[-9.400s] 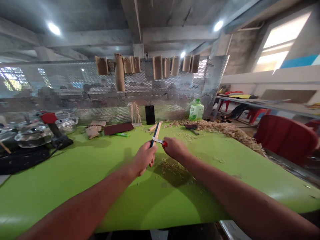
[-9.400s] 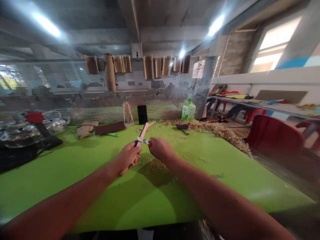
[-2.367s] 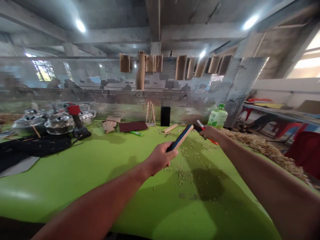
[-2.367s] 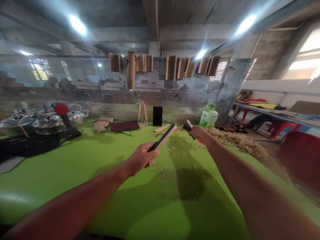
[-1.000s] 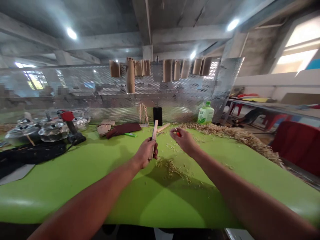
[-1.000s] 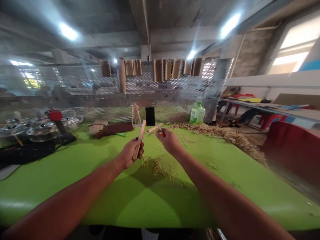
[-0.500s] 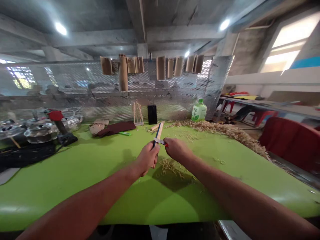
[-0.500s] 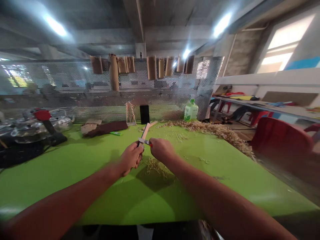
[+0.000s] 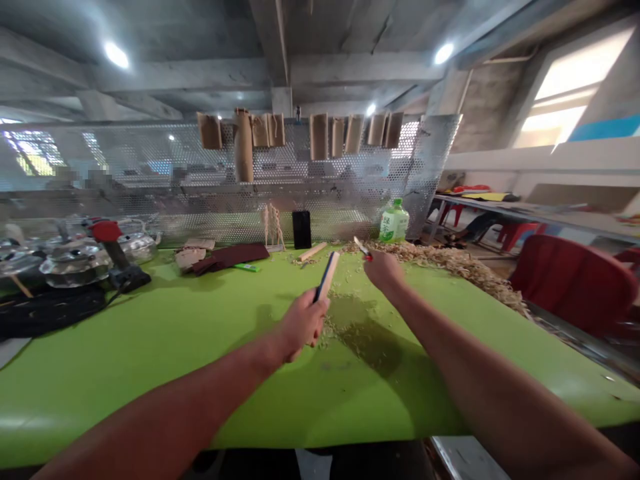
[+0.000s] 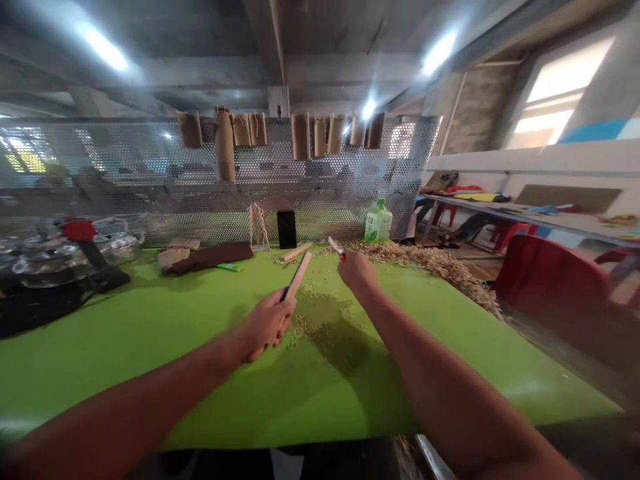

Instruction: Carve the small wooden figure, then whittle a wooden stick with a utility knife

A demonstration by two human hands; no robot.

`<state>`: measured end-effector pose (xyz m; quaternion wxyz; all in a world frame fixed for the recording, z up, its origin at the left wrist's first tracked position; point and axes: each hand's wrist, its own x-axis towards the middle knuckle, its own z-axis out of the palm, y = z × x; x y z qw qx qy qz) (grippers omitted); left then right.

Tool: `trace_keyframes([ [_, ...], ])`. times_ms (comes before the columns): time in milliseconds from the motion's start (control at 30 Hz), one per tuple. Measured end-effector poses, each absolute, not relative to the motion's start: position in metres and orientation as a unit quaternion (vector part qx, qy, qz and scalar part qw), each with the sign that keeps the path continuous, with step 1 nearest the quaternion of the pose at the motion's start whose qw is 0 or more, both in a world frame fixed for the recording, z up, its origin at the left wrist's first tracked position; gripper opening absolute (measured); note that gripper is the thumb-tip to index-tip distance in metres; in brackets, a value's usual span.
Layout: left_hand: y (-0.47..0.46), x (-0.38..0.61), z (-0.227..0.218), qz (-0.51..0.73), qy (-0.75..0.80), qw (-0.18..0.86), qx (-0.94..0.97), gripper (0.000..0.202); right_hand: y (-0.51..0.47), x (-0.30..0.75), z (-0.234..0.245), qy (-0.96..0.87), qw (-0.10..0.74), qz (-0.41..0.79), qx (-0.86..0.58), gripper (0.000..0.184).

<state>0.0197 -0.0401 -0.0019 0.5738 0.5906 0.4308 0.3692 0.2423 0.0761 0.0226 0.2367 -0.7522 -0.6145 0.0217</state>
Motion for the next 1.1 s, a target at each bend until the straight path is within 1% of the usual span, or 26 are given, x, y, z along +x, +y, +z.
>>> trace_keyframes([
  [67, -0.026, 0.015, -0.005, 0.385, 0.466, 0.566, 0.56, 0.023, 0.063, 0.221, 0.02, -0.656, 0.255, 0.02, -0.71, 0.036],
  [133, -0.016, 0.011, -0.007, 0.4, 0.471, 0.571, 0.541, 0.012, 0.05, 0.2, 0.017, -0.699, 0.25, 0.008, -0.67, 0.034],
  [300, -0.013, 0.008, -0.009, 0.42, 0.414, 0.598, 0.543, 0.019, 0.033, 0.182, 0.01, -0.743, 0.209, -0.014, -0.635, 0.029],
  [467, -0.013, 0.008, -0.013, 0.433, 0.411, 0.557, 0.578, 0.027, 0.027, 0.177, 0.007, -0.772, 0.167, -0.04, -0.612, 0.03],
  [567, -0.02, 0.009, -0.009, 0.418, 0.44, 0.529, 0.594, 0.032, 0.03, 0.178, 0.008, -0.774, 0.168, -0.058, -0.608, 0.03],
  [633, -0.029, 0.01, -0.003, 0.395, 0.449, 0.531, 0.6, 0.037, 0.041, 0.19, 0.012, -0.752, 0.173, -0.059, -0.633, 0.031],
  [767, -0.044, 0.014, 0.004, 0.367, 0.415, 0.55, 0.625, 0.052, 0.071, 0.233, 0.024, -0.66, 0.17, -0.015, -0.732, 0.028],
  [833, -0.04, 0.013, 0.001, 0.385, 0.392, 0.564, 0.617, 0.047, 0.079, 0.246, 0.027, -0.628, 0.195, -0.011, -0.754, 0.029],
  [933, -0.019, 0.008, -0.008, 0.424, 0.389, 0.581, 0.576, 0.028, 0.073, 0.236, 0.024, -0.645, 0.234, -0.022, -0.727, 0.033],
  [1000, -0.006, 0.003, -0.012, 0.443, 0.397, 0.593, 0.543, 0.025, 0.06, 0.217, 0.019, -0.689, 0.236, -0.028, -0.684, 0.033],
  [1100, 0.001, 0.002, -0.013, 0.452, 0.402, 0.6, 0.524, 0.025, 0.04, 0.19, 0.012, -0.753, 0.219, -0.028, -0.62, 0.03],
])
